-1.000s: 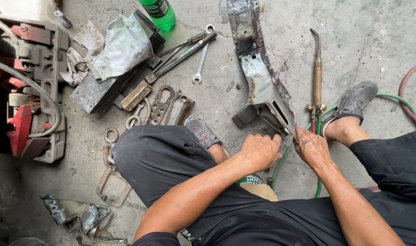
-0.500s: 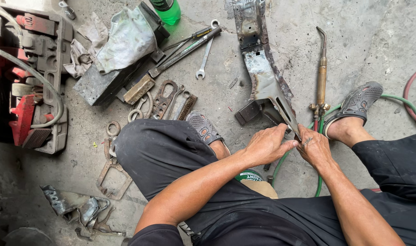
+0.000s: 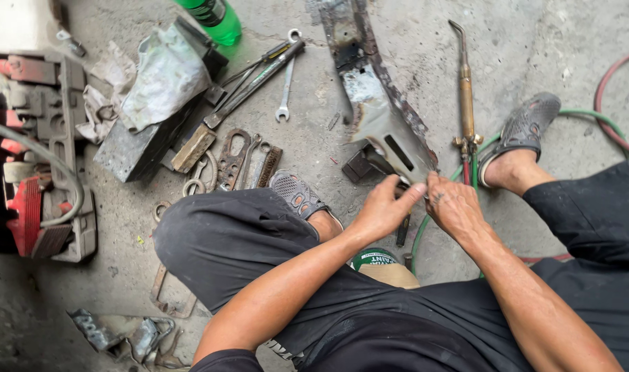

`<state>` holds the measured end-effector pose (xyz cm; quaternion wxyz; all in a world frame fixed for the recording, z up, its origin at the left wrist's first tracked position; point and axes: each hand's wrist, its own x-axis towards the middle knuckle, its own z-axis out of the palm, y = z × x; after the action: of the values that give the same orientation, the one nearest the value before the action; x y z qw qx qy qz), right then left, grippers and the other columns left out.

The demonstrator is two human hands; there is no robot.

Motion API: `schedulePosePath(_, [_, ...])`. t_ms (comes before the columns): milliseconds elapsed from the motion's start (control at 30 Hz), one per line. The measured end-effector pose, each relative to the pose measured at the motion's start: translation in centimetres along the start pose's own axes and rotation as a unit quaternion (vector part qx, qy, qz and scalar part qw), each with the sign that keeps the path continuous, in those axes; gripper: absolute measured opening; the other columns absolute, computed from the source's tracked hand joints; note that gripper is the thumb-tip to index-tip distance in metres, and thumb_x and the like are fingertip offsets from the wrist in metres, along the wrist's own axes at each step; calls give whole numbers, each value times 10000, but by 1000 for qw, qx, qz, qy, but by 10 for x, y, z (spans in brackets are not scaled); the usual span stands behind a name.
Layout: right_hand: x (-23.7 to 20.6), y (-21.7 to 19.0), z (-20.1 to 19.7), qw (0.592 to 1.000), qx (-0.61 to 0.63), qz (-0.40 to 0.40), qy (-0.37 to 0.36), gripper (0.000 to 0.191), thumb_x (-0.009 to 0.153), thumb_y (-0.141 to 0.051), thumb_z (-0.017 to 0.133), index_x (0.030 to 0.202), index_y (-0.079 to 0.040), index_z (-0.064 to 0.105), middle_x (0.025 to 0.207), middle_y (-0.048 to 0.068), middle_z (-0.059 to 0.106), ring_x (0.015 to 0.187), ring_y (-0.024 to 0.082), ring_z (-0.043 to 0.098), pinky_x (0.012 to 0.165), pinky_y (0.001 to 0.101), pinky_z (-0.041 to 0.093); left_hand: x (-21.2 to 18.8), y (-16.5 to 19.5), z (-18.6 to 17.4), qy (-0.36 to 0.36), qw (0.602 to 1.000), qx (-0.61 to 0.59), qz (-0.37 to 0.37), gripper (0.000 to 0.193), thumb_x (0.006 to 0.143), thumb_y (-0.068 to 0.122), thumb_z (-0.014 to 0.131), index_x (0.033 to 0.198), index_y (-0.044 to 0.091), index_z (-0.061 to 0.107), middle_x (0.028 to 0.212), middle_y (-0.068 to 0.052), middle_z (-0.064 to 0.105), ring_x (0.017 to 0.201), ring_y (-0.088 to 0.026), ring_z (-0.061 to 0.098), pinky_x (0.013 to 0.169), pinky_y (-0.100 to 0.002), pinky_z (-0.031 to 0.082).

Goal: The person sits on the workshop floor holding a rusty car body panel against their legs and heats its edge with a blowtorch flame. They then set the torch down, bend and work the heated panel by hand, and strike it with a hammer while repositioning it.

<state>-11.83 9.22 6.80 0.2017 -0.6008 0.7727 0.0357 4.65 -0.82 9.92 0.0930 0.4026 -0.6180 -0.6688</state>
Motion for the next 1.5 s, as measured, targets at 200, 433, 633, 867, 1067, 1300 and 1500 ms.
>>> schedulePosePath(200, [7,-40,-23,999,-2,-12,47,279,925,-95,554,1090,117,628,786,243,718,643,361,729,533,462,571,-1,-3,-28,65,994,-26,-84,446,902,383,729,1056,-29,655,813,-125,732,662,-177,662,581,-345,539])
schedulePosePath(433, [11,-56,-24,997,-10,-37,70,388,877,-106,610,1194,117,640,770,209,720,647,332,737,557,420,596,7,-11,-52,37,979,-174,-95,238,940,186,685,1030,-33,658,804,-105,731,660,-155,702,594,-306,586])
schedulePosePath(633, [19,28,0,948,272,-114,117,534,872,-233,751,1354,-32,639,1197,243,727,1019,350,736,853,430,584,5,-16,-71,52,964,-229,-126,178,935,136,643,984,-35,643,776,-122,727,641,-200,716,604,-351,619])
schedulePosePath(867, [46,33,49,666,690,282,-9,448,1006,-312,586,1358,-38,614,1125,129,727,844,250,751,652,402,601,1,-12,-102,93,953,-272,-100,160,936,142,622,980,-12,628,768,-113,696,632,-206,691,611,-372,620])
schedulePosePath(1067, [71,4,43,591,761,266,-21,385,975,-226,648,1197,89,656,1031,190,729,738,279,755,613,379,622,-3,-8,-144,160,948,-256,-97,153,934,165,616,913,13,627,726,-84,647,585,-182,652,590,-388,618])
schedulePosePath(1300, [73,-23,3,633,738,233,34,328,972,-226,645,1102,68,708,869,175,736,655,258,741,559,363,600,-10,4,-205,220,935,-278,-33,174,953,183,628,811,87,596,670,-1,540,535,-137,587,552,-392,589])
schedulePosePath(1500, [68,-41,-67,688,702,121,136,341,1015,-267,617,1004,57,722,748,127,714,609,192,721,552,318,591,-20,38,-241,250,911,-328,-19,151,958,188,589,955,39,617,792,-64,629,608,-207,647,620,-457,639])
